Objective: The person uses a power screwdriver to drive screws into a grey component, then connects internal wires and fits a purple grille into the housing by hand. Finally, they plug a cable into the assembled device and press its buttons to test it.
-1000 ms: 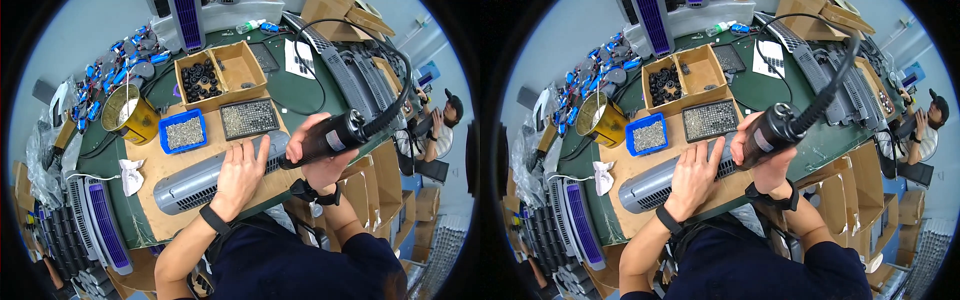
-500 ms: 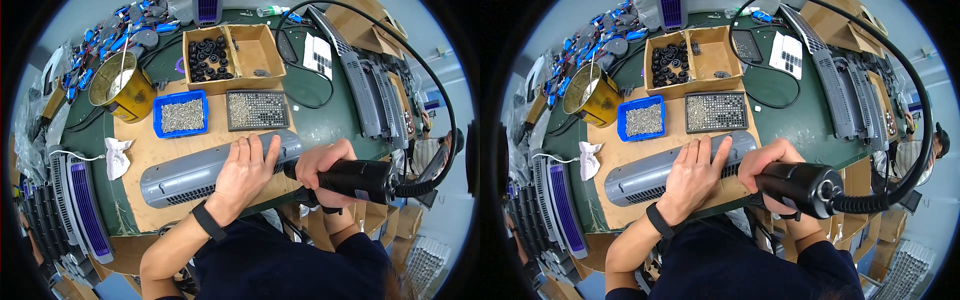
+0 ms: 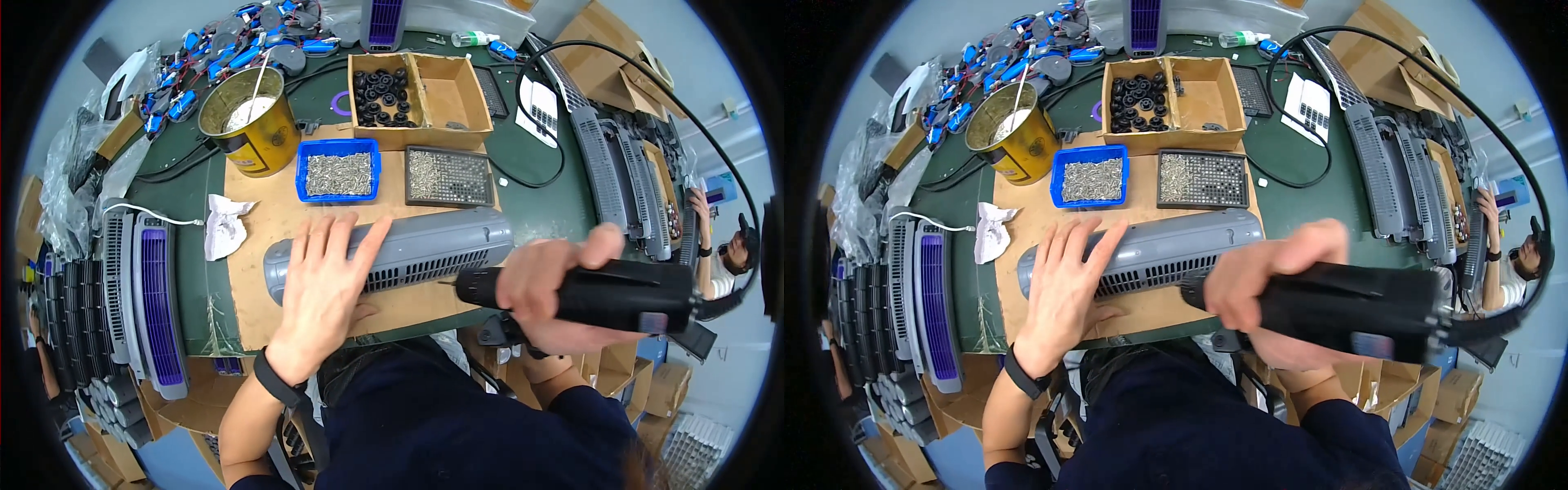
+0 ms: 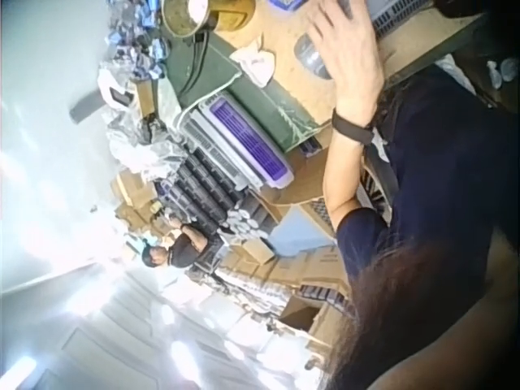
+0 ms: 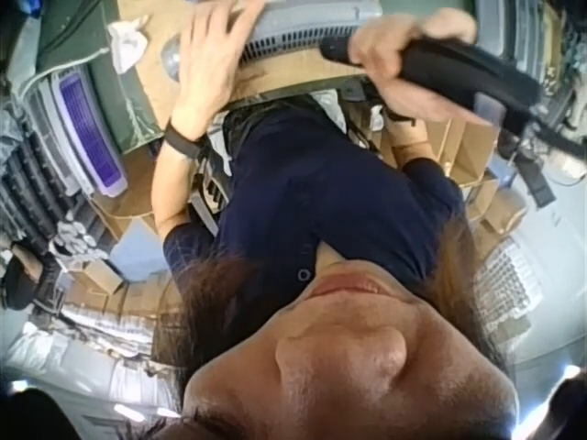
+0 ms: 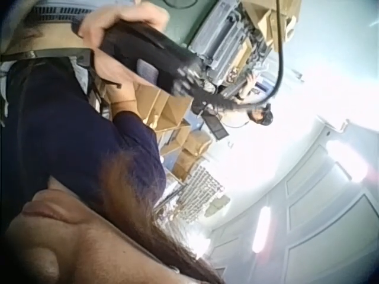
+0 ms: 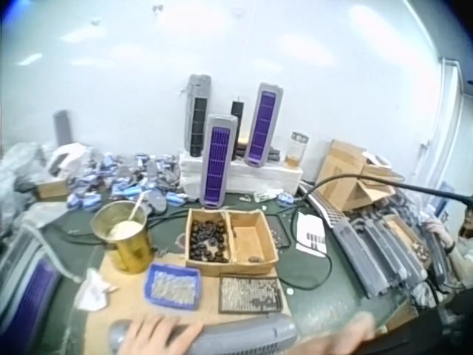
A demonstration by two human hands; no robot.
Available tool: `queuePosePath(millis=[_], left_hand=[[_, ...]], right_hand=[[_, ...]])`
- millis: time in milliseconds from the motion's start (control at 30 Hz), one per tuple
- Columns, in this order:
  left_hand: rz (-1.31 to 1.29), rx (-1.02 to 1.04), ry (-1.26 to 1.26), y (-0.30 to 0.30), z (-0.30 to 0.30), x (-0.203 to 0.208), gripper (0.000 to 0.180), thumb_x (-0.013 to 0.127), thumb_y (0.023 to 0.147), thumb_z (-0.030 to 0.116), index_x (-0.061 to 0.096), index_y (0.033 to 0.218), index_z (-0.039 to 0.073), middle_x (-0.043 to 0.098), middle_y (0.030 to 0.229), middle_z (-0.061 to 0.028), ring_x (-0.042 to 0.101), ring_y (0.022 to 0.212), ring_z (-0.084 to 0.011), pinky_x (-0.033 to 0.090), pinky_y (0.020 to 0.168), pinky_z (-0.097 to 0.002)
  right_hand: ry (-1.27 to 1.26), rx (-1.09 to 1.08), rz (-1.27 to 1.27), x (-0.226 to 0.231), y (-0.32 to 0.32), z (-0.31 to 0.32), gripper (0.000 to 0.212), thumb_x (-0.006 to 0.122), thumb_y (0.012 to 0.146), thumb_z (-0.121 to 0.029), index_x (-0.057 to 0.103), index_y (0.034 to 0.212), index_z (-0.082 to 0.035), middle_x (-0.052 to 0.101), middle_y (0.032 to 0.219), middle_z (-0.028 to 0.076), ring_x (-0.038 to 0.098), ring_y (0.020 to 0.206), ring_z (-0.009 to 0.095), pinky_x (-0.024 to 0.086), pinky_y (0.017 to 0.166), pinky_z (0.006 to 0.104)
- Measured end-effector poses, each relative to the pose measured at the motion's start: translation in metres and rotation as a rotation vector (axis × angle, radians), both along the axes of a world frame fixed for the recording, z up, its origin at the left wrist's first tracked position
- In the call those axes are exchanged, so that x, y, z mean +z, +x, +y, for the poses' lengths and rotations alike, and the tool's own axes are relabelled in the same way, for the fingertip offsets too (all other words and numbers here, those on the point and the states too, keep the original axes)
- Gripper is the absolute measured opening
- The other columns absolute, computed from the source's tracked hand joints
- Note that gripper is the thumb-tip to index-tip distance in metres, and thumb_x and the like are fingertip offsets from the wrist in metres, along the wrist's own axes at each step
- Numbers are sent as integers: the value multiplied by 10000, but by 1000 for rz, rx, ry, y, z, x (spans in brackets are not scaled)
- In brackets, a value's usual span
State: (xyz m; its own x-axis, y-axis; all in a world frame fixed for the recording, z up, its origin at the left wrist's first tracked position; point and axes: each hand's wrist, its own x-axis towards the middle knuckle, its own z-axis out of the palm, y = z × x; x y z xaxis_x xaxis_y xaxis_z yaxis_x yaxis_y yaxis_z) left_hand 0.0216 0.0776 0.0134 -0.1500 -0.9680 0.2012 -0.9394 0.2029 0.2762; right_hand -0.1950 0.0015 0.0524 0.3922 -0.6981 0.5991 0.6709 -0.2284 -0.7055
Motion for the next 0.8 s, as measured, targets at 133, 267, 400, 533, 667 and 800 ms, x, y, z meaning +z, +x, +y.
queuePosePath(millis=[133,267,400,533,667,800], left_hand=[[-175,-7,-48,14,7,-22,764,694,709,63,449,1426,160,546,1216,-161,535,1117,-332,409,1004,-446],[-103,-22,-115,17,5,-30,632,575,786,73,478,1404,167,573,1159,-151,565,1062,-311,451,953,-417],[-138,-34,-173,17,3,-35,599,571,797,106,493,1388,165,582,1127,-146,580,1025,-301,476,914,-402],[-116,-27,-144,19,3,-40,916,798,570,180,463,1422,187,560,1197,-129,558,1087,-314,464,929,-416],[-115,-38,-111,21,1,-42,908,789,585,194,457,1429,190,560,1183,-130,561,1085,-308,467,927,-410],[-159,-42,-126,22,0,-45,880,772,607,191,458,1429,197,554,1192,-126,568,1073,-300,474,917,-401]], right_hand=[[73,94,37,-18,22,2,809,498,745,-862,435,1093,-134,523,603,61,475,491,199,433,492,374],[106,114,68,-17,34,8,810,505,733,-866,432,1073,-134,518,596,60,471,487,193,437,494,368],[128,30,159,-25,42,15,863,479,686,-902,407,1052,-124,511,594,59,481,510,185,451,529,354],[182,-78,415,-22,53,16,903,463,661,-926,389,1037,-108,497,589,68,471,516,185,441,539,343],[98,106,439,-28,48,6,184,593,893,18,437,987,-8,592,716,91,546,625,115,438,588,237],[-25,157,466,-23,56,3,250,635,951,-211,407,967,-111,521,548,52,501,461,190,447,522,340]])
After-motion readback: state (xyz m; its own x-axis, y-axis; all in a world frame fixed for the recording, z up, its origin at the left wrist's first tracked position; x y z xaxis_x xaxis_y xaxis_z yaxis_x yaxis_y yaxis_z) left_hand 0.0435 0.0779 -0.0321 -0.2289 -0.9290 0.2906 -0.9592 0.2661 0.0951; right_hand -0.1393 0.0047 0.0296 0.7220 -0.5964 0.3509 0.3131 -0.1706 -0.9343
